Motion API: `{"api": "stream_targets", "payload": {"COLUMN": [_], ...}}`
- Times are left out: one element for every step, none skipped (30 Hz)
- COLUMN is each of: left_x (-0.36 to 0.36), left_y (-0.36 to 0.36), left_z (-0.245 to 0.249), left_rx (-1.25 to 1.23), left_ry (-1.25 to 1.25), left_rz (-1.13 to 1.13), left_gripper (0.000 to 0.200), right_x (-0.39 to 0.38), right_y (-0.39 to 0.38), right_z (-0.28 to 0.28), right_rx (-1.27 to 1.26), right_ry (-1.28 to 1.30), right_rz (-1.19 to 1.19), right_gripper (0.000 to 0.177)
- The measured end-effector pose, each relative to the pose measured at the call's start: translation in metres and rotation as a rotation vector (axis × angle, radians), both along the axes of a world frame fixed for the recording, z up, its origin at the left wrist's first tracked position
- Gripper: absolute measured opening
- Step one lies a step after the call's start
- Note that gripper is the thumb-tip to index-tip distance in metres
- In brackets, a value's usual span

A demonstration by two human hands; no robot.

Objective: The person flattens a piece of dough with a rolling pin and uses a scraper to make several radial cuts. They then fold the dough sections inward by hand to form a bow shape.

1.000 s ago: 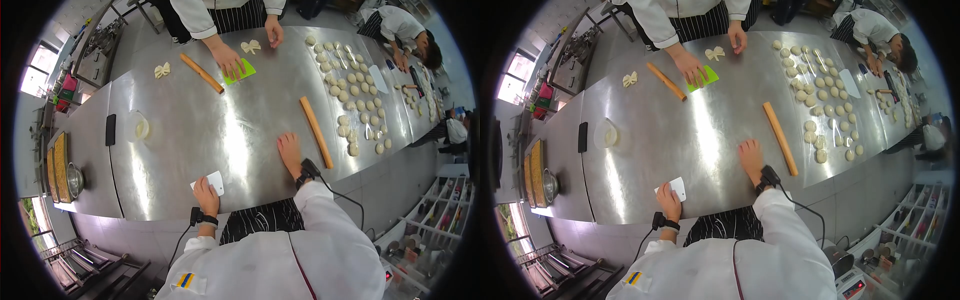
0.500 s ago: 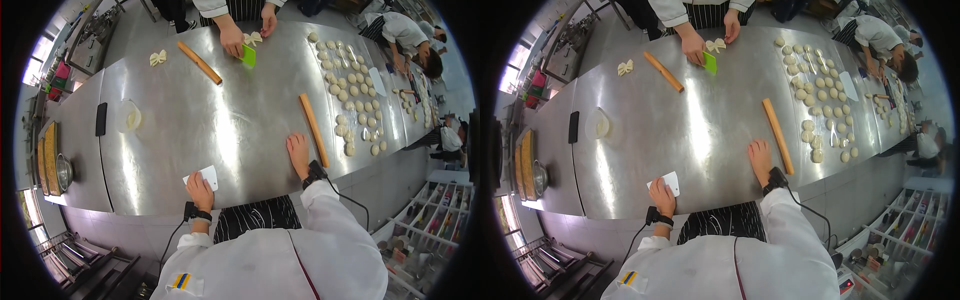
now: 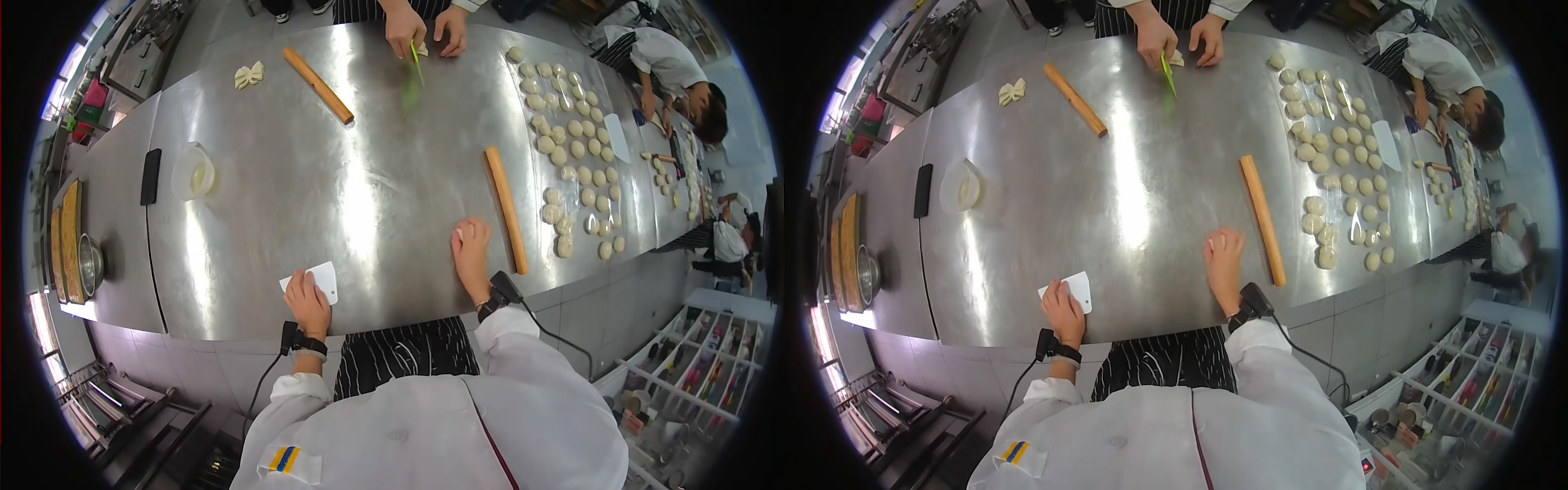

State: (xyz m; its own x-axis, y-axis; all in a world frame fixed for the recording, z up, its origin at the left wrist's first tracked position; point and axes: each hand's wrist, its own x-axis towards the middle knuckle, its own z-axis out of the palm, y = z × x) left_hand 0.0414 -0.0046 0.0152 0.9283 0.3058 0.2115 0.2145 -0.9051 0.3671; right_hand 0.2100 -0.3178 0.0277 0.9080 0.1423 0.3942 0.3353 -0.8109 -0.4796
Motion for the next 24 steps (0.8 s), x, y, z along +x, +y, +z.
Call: {"api": "stream_targets", "payload": {"left_x": [-0.001, -0.002, -0.002, -0.001, -0.002, -0.003, -0.003, -0.003, -0.002, -0.001, -0.003, -0.008, -0.008, -0.003, 0.002, 0.001, -0.002, -0.004, -0.003, -0.002, -0.002, -0.001, -0.001, -0.003], "left_y": [0.001, 0.000, -0.001, -0.001, -0.001, -0.002, -0.002, -0.001, 0.000, 0.001, 0.000, 0.000, 0.000, 0.001, 0.001, 0.000, -0.002, -0.001, -0.001, -0.001, -0.002, -0.001, -0.001, -0.001], "left_z": [-0.001, -0.002, -0.001, -0.001, 0.000, 0.000, 0.000, 0.000, -0.001, -0.002, -0.002, -0.003, -0.003, -0.005, -0.005, -0.003, -0.001, -0.001, -0.001, -0.001, -0.001, 0.000, 0.001, 0.002], "left_rx": [0.022, 0.044, 0.039, 0.026, 0.015, 0.018, 0.016, 0.014, 0.021, 0.024, 0.022, 0.018, 0.017, 0.019, 0.022, 0.027, 0.031, 0.030, 0.029, 0.029, 0.031, 0.020, 0.007, 0.005], "left_ry": [-0.012, -0.025, -0.030, -0.018, -0.003, -0.003, -0.003, -0.003, -0.001, -0.010, -0.016, -0.010, -0.001, -0.002, -0.008, -0.013, -0.014, -0.007, -0.007, -0.008, -0.010, -0.010, -0.009, -0.013], "left_rz": [-0.010, -0.016, -0.010, -0.003, 0.007, 0.021, 0.018, 0.013, 0.020, 0.016, 0.009, 0.010, 0.007, 0.011, 0.022, 0.020, 0.015, 0.017, 0.017, 0.018, 0.023, 0.017, 0.010, 0.007], "left_gripper": [0.035, 0.036, 0.036, 0.036, 0.036, 0.036, 0.036, 0.035, 0.035, 0.035, 0.035, 0.035, 0.035, 0.035, 0.035, 0.035, 0.034, 0.034, 0.035, 0.035, 0.035, 0.035, 0.035, 0.035], "right_x": [-0.006, -0.008, -0.001, 0.014, 0.023, 0.025, 0.027, 0.029, 0.028, 0.024, 0.017, 0.008, 0.004, 0.010, 0.021, 0.030, 0.035, 0.044, 0.058, 0.066, 0.066, 0.064, 0.062, 0.059], "right_y": [0.007, 0.009, 0.007, 0.007, 0.007, 0.010, 0.016, 0.022, 0.028, 0.033, 0.034, 0.031, 0.028, 0.028, 0.024, 0.014, 0.009, 0.012, 0.016, 0.020, 0.029, 0.045, 0.058, 0.061], "right_z": [-0.005, -0.008, -0.011, -0.015, -0.019, -0.011, 0.006, 0.018, 0.020, 0.021, 0.021, 0.019, 0.016, 0.014, 0.016, 0.020, 0.021, 0.024, 0.028, 0.030, 0.029, 0.025, 0.021, 0.014], "right_rx": [-0.041, -0.083, -0.088, -0.023, 0.042, 0.044, 0.129, 0.215, 0.222, 0.169, 0.112, 0.108, -0.050, -0.207, -0.207, -0.116, -0.028, -0.030, -0.088, -0.143, -0.142, -0.263, -0.385, -0.387], "right_ry": [-0.008, -0.018, -0.024, 0.038, 0.104, 0.104, 0.098, 0.094, 0.096, 0.135, 0.177, 0.184, 0.204, 0.213, 0.206, 0.300, 0.398, 0.404, 0.270, 0.134, 0.131, 0.106, 0.082, 0.079], "right_rz": [-0.002, 0.000, 0.005, 0.138, 0.275, 0.289, 0.274, 0.255, 0.262, 0.215, 0.166, 0.166, 0.194, 0.226, 0.236, 0.130, 0.020, 0.021, 0.032, 0.045, 0.050, 0.095, 0.139, 0.136], "right_gripper": [0.016, 0.016, 0.016, 0.016, 0.017, 0.017, 0.021, 0.026, 0.026, 0.029, 0.032, 0.032, 0.036, 0.040, 0.040, 0.042, 0.043, 0.043, 0.045, 0.047, 0.047, 0.050, 0.053, 0.053]}}
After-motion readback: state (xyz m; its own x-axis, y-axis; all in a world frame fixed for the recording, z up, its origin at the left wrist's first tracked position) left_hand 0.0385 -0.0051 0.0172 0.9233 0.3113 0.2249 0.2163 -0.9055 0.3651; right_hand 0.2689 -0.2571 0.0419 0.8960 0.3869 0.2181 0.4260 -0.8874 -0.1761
